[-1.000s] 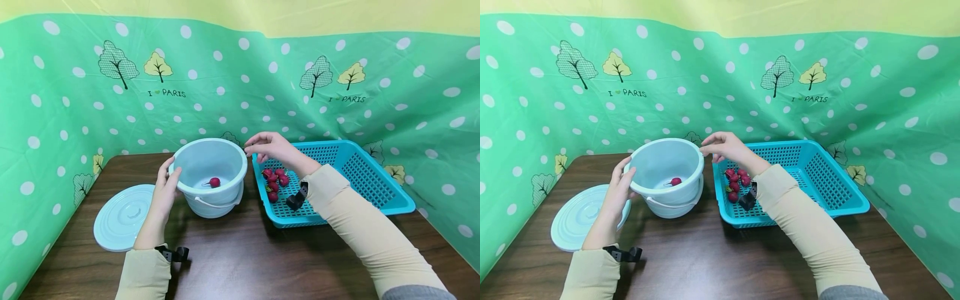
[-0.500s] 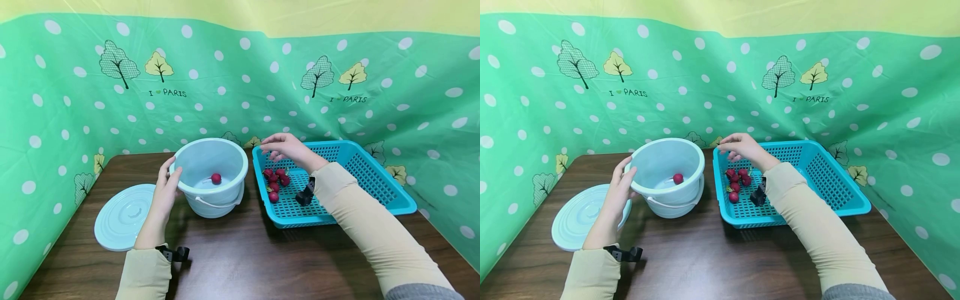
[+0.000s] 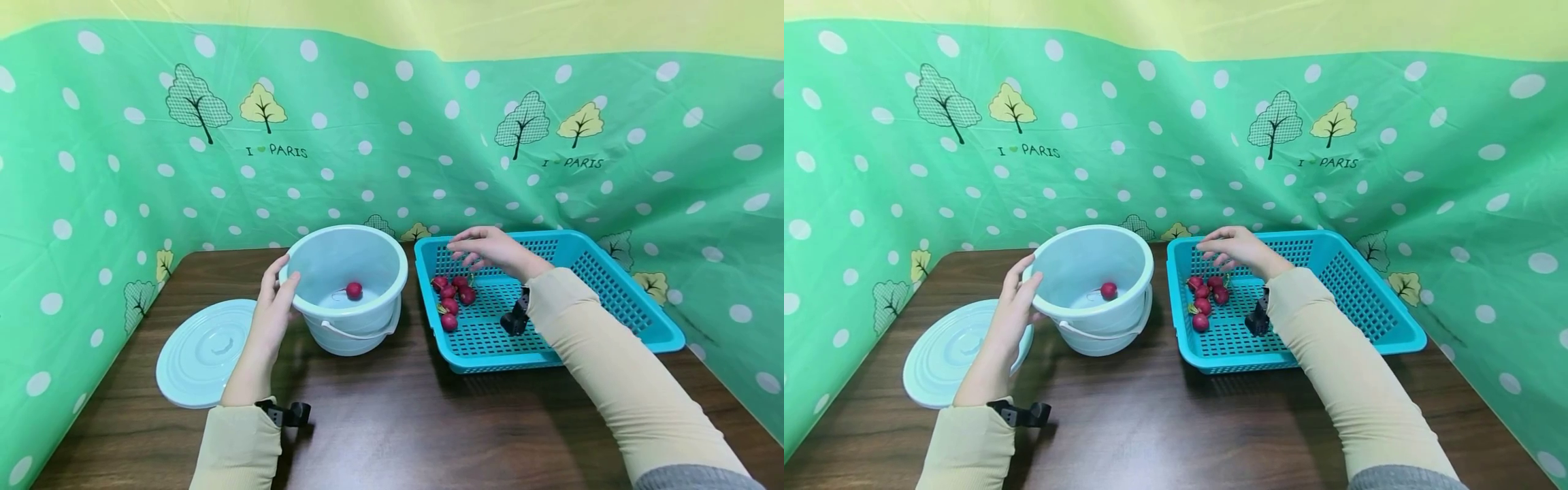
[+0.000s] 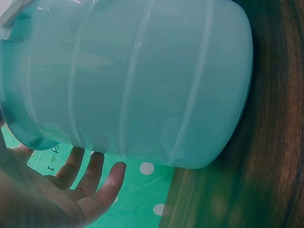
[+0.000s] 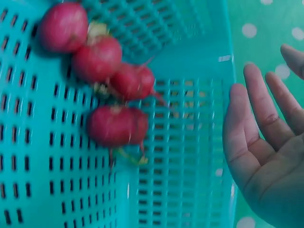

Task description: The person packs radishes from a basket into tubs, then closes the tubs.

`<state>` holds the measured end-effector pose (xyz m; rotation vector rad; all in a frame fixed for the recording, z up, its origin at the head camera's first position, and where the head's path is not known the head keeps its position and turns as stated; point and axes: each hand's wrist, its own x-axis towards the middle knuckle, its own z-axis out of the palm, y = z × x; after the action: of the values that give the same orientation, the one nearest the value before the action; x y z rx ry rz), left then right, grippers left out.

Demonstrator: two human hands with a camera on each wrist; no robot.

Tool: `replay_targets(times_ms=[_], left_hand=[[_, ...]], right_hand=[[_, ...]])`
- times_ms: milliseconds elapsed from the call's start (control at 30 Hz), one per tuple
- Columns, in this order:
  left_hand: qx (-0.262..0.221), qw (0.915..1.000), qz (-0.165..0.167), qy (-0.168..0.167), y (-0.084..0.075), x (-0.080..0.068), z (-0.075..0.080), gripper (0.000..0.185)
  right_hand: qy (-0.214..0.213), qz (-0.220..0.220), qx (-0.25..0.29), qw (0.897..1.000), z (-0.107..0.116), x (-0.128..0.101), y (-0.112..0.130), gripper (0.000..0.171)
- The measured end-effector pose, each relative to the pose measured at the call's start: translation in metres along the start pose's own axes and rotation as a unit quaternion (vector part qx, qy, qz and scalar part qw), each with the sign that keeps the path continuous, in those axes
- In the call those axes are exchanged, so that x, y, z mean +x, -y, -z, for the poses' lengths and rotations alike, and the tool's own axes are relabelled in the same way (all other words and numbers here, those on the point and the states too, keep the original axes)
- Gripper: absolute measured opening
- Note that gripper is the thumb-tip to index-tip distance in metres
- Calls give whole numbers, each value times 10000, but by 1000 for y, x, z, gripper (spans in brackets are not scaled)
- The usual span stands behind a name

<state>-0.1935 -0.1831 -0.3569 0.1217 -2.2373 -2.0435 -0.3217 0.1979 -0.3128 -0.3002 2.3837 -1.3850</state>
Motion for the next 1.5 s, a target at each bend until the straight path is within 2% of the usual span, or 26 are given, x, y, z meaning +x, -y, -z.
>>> replay_targets(times_ms=[400,700,1033,1367,1500], left_hand=[[-20,9998,164,65,-1,0,1,56],[-118,9998,99,90,-1,1,0,55],[-178,9997,131,88,-2,1,0,55],[-180,9997,100,87,-1,1,0,55],[-208,9997,82,91,-1,1,0,55]], right_hand=[[190,-427,-211,9987,18,-3,-27,54],[421,-518,-491,9966,18,-5,-41,56],[550,-655,-600,9945,17,-5,-49,55],[898,-663,-656,9916,17,0,-56,55],[1011,-789,-691,9893,14,1,-57,55]])
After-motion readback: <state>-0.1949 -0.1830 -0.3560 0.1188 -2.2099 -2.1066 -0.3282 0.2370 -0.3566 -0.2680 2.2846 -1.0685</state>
